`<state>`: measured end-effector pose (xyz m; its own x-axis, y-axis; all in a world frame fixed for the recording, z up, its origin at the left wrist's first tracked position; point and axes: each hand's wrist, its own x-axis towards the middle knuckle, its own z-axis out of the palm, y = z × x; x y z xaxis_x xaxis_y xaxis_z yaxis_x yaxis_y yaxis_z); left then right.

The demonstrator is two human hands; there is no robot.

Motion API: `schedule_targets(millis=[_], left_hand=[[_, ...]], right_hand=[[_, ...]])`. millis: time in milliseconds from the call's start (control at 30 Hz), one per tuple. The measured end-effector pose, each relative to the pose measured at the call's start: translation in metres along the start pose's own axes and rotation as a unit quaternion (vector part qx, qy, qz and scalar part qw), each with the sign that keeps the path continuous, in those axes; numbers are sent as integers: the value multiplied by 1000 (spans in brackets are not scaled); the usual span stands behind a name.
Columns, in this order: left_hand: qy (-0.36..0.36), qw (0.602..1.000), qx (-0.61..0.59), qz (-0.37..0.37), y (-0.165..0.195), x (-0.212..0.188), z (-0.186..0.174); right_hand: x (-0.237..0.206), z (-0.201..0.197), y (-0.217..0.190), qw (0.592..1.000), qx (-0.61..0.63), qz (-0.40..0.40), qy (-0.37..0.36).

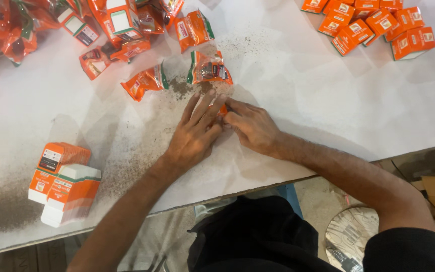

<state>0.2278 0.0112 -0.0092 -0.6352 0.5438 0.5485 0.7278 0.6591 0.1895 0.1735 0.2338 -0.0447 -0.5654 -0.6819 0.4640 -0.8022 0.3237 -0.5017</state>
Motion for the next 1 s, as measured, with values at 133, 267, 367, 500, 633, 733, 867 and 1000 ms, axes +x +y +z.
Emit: schedule_targets(millis=[133,267,367,500,633,733,867,1000], left_hand=[[30,999,25,5,-40,9,-9],[223,939,107,-239,-144,23,-29],[188,907,142,-348,-207,37,-37],[259,920,158,-246,-169,62,-16],[108,987,122,-12,-32,68,33],[84,995,-30,-49,4,59,42],[7,994,52,-95,-45,60,36],[-86,986,108,-97,-81,73,21]], right_hand=[[-1,-22,16,998,-50,2,35],[4,-60,23,936,-315,50,151],[11,-61,16,945,-263,46,190],[14,-35,6,946,269,133,120],[11,-24,15,820,539,179,71],[7,-29,27,820,484,236,194],[5,-35,37,922,336,151,122],[6,-31,33,980,156,113,53]])
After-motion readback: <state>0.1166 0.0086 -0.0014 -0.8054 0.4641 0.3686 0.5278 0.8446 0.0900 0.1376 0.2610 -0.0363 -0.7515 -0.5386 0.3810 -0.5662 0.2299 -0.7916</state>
